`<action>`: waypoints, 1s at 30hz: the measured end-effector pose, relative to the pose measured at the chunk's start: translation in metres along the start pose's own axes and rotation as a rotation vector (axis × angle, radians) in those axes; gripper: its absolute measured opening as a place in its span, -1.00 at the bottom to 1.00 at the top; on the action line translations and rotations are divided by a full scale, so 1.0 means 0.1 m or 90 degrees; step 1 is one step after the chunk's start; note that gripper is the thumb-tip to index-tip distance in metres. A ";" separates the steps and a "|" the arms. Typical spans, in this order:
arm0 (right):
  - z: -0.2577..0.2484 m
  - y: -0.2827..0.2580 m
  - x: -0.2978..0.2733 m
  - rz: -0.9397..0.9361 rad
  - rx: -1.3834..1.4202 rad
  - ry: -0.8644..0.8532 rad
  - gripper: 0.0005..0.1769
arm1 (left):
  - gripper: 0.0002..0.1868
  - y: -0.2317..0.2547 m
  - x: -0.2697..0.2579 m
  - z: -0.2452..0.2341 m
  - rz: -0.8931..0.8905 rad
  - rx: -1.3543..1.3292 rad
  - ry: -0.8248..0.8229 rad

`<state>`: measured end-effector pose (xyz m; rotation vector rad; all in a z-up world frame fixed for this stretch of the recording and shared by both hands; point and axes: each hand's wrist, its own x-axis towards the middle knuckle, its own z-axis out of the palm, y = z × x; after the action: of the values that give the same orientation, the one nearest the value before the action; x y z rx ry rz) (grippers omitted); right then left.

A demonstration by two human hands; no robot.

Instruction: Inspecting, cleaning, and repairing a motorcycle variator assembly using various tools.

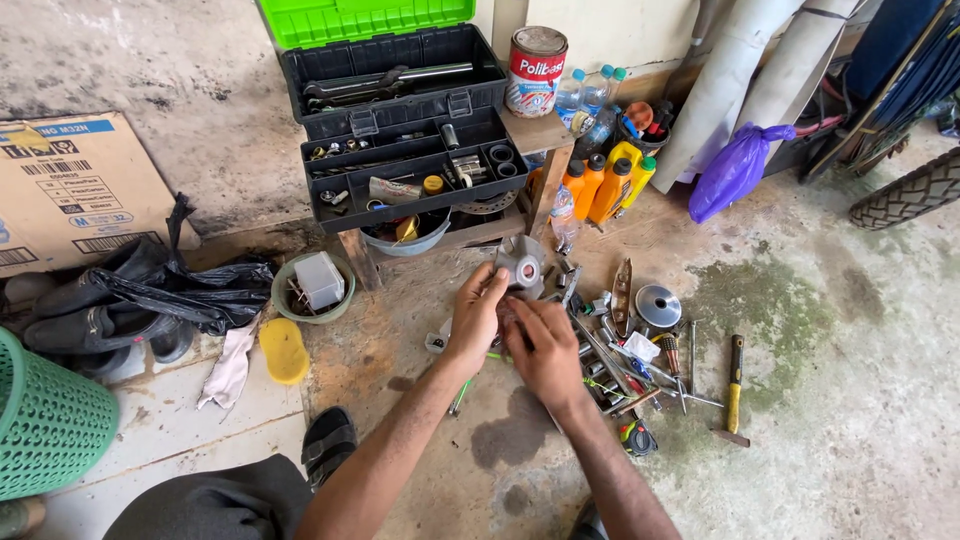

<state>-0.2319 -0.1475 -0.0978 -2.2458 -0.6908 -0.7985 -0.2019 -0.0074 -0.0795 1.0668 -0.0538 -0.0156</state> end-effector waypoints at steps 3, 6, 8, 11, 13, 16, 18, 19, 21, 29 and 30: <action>-0.24 -0.08 0.19 0.021 0.008 0.029 -0.64 | -0.73 -0.04 0.03 -0.01 0.015 -0.001 0.000; -0.44 -0.15 0.30 0.051 -0.026 0.052 -0.64 | -0.74 0.03 -0.01 0.05 0.029 -0.032 0.001; -0.52 -0.26 0.35 0.097 -0.019 0.084 -0.66 | -0.74 -0.03 -0.03 0.04 0.027 -0.034 0.009; -0.44 -0.29 0.34 0.099 -0.028 0.112 -0.65 | -0.76 -0.22 -0.07 0.05 0.018 -0.067 0.003; -0.33 -0.31 0.31 0.058 -0.046 0.107 -0.63 | -0.77 -0.27 -0.09 0.10 0.008 -0.097 -0.013; -0.22 -0.32 0.22 0.016 -0.081 0.112 -0.58 | -0.78 -0.17 -0.13 0.16 0.009 -0.164 0.015; -0.15 -0.20 0.13 -0.019 -0.030 0.081 -0.59 | -0.79 -0.11 -0.12 0.12 -0.038 -0.123 0.032; -0.13 -0.18 0.11 -0.020 -0.031 0.082 -0.59 | -0.79 -0.13 -0.12 0.09 -0.037 -0.123 0.031; -0.10 -0.14 0.07 -0.036 -0.023 0.051 -0.54 | -0.79 -0.19 -0.09 0.02 0.006 -0.089 0.029; -0.04 -0.02 0.08 0.042 0.005 -0.041 -0.63 | -0.74 -0.31 0.00 -0.09 0.031 0.060 0.071; 0.01 0.07 0.04 0.045 0.032 -0.060 -0.69 | -0.73 -0.30 -0.01 -0.11 -0.003 0.069 0.084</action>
<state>-0.2244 -0.1503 -0.0986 -2.2608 -0.6650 -0.6375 -0.2018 -0.0121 -0.1110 1.1737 0.0672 0.0542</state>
